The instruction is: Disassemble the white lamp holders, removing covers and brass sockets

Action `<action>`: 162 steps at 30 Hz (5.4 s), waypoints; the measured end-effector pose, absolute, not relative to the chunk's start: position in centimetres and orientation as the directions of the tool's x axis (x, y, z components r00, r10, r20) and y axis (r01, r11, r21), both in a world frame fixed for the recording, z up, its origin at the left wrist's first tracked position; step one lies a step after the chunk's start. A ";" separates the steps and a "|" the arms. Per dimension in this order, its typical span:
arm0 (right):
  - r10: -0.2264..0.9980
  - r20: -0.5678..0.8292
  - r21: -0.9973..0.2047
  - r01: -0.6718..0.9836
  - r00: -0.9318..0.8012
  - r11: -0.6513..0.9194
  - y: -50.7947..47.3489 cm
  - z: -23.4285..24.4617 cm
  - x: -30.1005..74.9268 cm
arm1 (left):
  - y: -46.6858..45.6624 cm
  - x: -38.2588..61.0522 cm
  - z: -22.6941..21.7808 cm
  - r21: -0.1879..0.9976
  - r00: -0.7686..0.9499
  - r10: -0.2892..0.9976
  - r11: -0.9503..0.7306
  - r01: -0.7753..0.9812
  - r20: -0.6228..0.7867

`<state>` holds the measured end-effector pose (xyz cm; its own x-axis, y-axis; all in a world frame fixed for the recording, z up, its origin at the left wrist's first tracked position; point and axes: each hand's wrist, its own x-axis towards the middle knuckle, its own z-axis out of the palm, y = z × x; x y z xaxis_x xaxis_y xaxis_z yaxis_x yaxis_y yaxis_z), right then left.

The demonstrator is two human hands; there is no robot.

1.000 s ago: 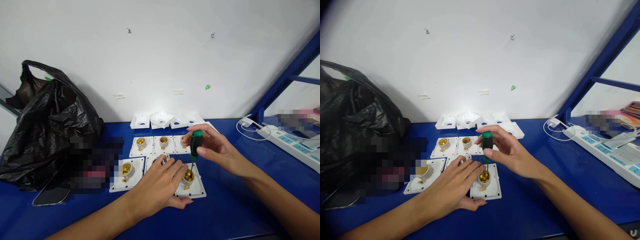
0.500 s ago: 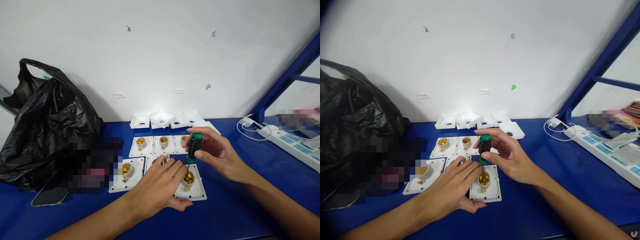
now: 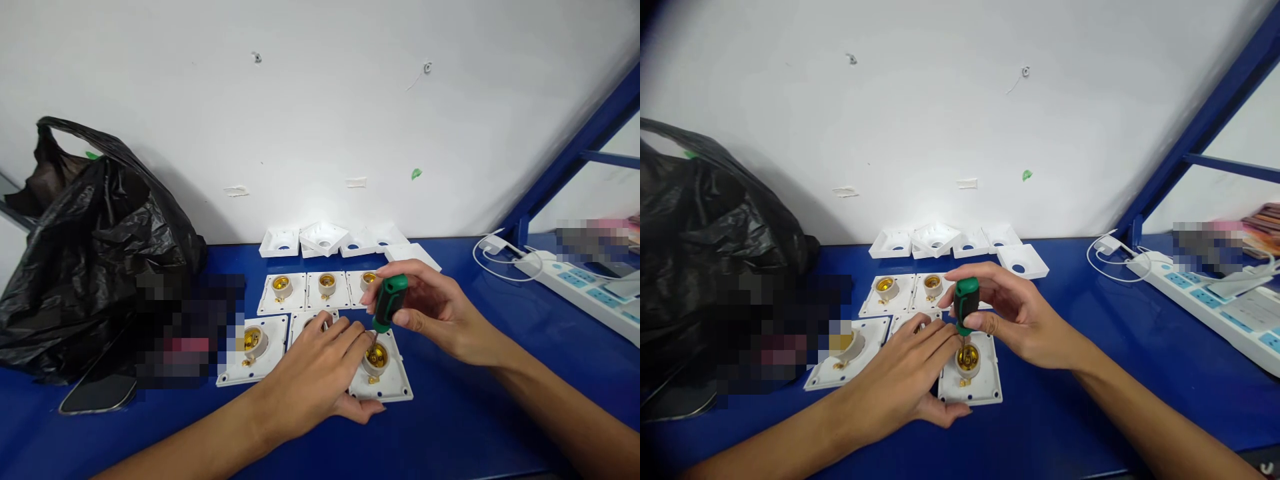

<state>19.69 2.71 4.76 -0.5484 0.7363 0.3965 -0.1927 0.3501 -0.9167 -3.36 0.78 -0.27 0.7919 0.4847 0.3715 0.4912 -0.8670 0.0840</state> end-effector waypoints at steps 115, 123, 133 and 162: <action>0.672 0.447 -0.894 -0.291 -0.590 0.340 2.6 5.5 19.4 | 0.9 -3.3 -0.3 0.089 0.807 0.490 -0.867 0.490 0.329; 0.688 0.464 -0.880 -0.200 -0.558 0.431 2.2 5.7 19.3 | 0.9 -3.3 -0.1 0.109 0.805 0.498 -0.864 0.491 0.322; 0.680 0.529 -0.830 -0.143 -0.507 0.539 1.8 5.5 19.1 | 0.9 -3.3 -0.3 0.089 0.798 0.495 -0.863 0.497 0.343; 0.633 0.444 -0.879 -0.173 -0.634 0.444 1.6 6.1 19.4 | 1.0 -3.2 0.2 0.106 0.795 0.474 -0.875 0.472 0.377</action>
